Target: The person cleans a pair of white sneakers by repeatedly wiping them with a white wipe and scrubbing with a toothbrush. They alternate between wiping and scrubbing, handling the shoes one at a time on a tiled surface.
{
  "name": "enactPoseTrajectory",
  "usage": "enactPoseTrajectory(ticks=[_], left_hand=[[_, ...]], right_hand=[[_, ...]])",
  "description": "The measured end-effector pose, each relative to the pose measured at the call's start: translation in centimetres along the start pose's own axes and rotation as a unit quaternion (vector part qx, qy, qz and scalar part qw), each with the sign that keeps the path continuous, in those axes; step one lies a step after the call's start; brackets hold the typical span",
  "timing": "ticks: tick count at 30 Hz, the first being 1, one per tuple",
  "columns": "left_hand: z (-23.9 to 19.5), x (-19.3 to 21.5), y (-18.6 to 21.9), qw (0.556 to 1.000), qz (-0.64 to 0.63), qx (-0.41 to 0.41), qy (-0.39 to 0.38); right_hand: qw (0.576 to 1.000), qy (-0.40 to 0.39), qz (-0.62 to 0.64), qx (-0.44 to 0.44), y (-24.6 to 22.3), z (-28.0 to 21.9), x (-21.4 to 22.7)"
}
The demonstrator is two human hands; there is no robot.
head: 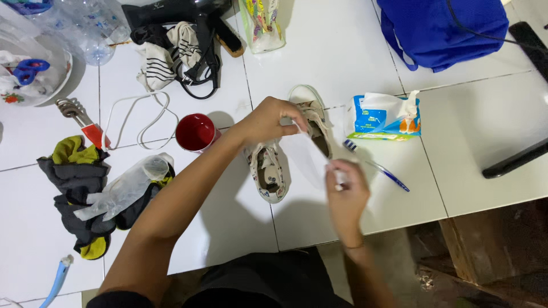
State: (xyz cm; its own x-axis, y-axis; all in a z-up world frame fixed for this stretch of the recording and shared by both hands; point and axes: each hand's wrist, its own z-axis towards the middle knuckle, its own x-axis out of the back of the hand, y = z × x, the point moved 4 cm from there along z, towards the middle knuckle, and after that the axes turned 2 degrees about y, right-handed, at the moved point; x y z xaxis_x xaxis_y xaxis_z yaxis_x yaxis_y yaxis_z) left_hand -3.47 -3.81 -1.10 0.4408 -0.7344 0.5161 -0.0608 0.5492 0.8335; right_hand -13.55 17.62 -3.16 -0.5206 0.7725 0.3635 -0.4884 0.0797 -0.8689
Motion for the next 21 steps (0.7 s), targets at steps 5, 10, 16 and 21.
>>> enactPoseTrajectory(ticks=[5, 10, 16, 21], left_hand=[[-1.3, 1.1, -0.9, 0.998, 0.052, -0.022, -0.027], [-3.0, 2.0, 0.0, 0.994, 0.078, 0.051, -0.058], [-3.8, 2.3, 1.2, 0.990, 0.128, 0.035, -0.050], [-3.0, 2.4, 1.9, 0.981, 0.135, 0.046, 0.131]], right_hand=[[0.997, 0.013, 0.031, 0.071, 2.2, -4.0, -4.5], [0.988, -0.029, 0.147, 0.040, -0.7, -5.9, -5.5], [0.986, -0.054, 0.155, -0.039, 0.2, -6.4, -6.3], [0.989, 0.077, 0.124, -0.011, 0.2, -2.7, -4.3]])
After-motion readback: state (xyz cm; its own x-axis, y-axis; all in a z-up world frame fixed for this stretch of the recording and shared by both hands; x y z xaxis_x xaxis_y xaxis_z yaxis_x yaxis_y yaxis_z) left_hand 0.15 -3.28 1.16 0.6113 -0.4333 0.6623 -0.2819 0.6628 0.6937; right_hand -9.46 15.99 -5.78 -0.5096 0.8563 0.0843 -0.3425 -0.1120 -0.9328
